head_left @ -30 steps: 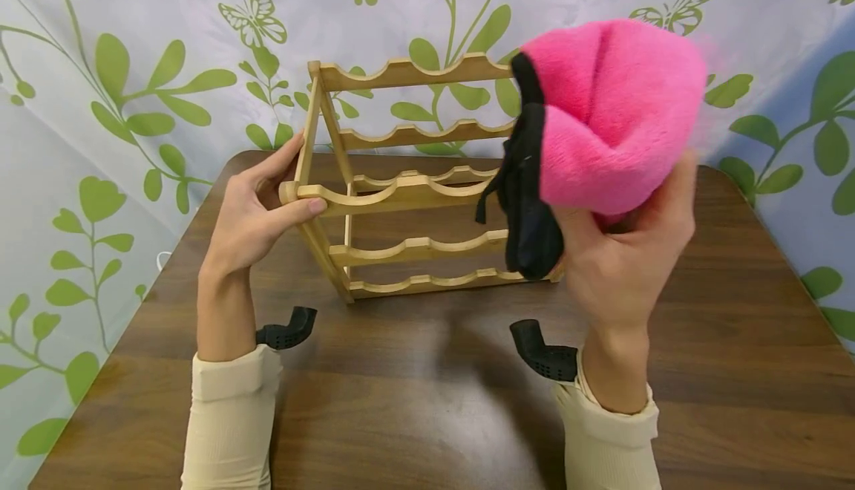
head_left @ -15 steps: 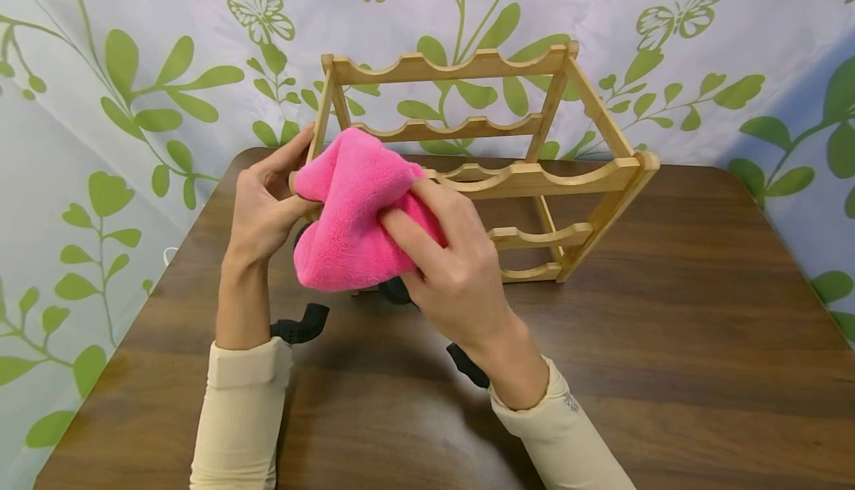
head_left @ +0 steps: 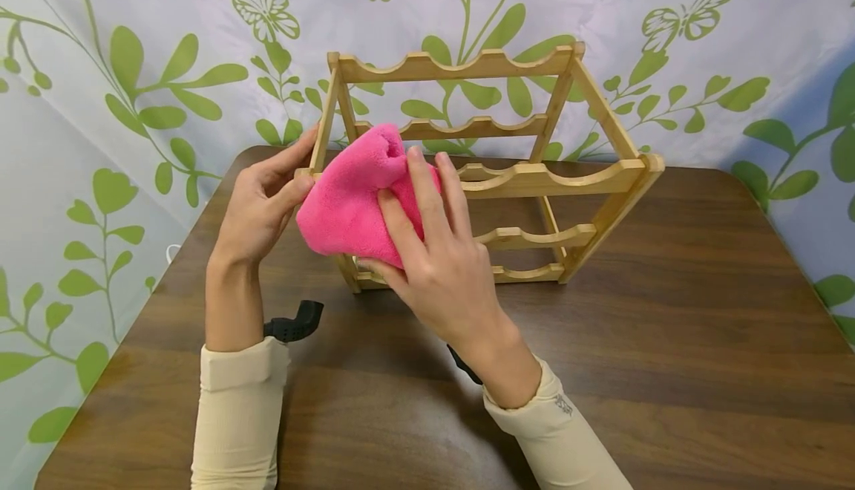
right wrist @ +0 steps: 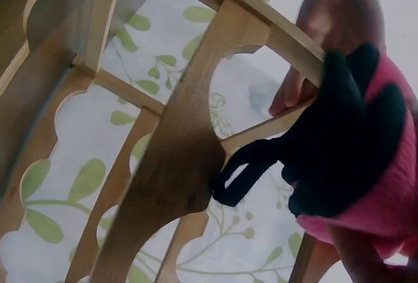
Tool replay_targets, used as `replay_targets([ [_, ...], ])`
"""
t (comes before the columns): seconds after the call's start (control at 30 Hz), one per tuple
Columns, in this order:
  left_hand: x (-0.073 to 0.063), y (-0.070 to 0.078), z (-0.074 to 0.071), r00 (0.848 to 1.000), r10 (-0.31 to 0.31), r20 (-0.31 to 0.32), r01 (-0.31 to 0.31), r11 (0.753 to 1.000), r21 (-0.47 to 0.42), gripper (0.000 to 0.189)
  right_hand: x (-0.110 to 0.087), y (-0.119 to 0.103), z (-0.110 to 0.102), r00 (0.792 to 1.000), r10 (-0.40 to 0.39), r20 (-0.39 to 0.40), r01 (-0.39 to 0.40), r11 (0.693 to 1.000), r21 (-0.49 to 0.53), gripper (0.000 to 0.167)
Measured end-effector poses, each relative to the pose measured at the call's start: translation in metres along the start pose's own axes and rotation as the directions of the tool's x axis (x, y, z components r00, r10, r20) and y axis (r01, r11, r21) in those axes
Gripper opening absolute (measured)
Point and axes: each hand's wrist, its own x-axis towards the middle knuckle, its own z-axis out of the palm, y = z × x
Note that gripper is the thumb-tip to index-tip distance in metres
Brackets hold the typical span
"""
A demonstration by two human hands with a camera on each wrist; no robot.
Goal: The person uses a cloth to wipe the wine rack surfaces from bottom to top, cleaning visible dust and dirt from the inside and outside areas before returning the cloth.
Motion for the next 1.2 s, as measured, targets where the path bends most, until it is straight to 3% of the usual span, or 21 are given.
replay_targets([
  [0.1, -0.002, 0.009, 0.002, 0.995, -0.096, -0.001, 0.096, 0.995, -0.004, 0.046, -0.001, 0.001, 0.003, 0.998, -0.031, 0.046, 0.031, 0.999, 0.004, 0.055],
  [0.2, -0.003, 0.017, 0.005, 0.989, -0.15, -0.001, 0.15, 0.988, 0.026, 0.041, -0.002, 0.001, 0.011, 0.999, -0.046, 0.02, 0.046, 0.999, -0.017, 0.039],
  [0.37, -0.004, 0.023, 0.008, 0.985, -0.17, -0.009, 0.17, 0.985, 0.032, 0.04, -0.005, 0.001, 0.024, 0.993, -0.056, -0.108, 0.047, 0.996, -0.082, 0.013],
  [0.57, -0.005, 0.027, 0.006, 0.981, -0.191, -0.03, 0.193, 0.976, 0.1, 0.04, -0.007, 0.002, 0.029, 0.97, -0.057, -0.234, 0.038, 0.996, -0.085, 0.011],
  [0.83, -0.005, 0.03, 0.004, 0.981, -0.193, -0.035, 0.196, 0.95, 0.243, 0.039, -0.005, -0.001, 0.025, 0.948, -0.039, -0.315, 0.005, 0.994, -0.107, 0.005],
  [1.0, -0.005, 0.03, 0.003, 0.982, -0.182, -0.042, 0.186, 0.927, 0.325, 0.039, -0.004, -0.003, 0.019, 0.954, 0.01, -0.299, -0.039, 0.995, -0.094, 0.01],
  [1.2, -0.004, 0.029, 0.004, 0.984, -0.17, -0.057, 0.179, 0.928, 0.326, 0.037, -0.002, -0.003, 0.002, 0.976, 0.082, -0.201, -0.098, 0.993, -0.071, 0.012],
])
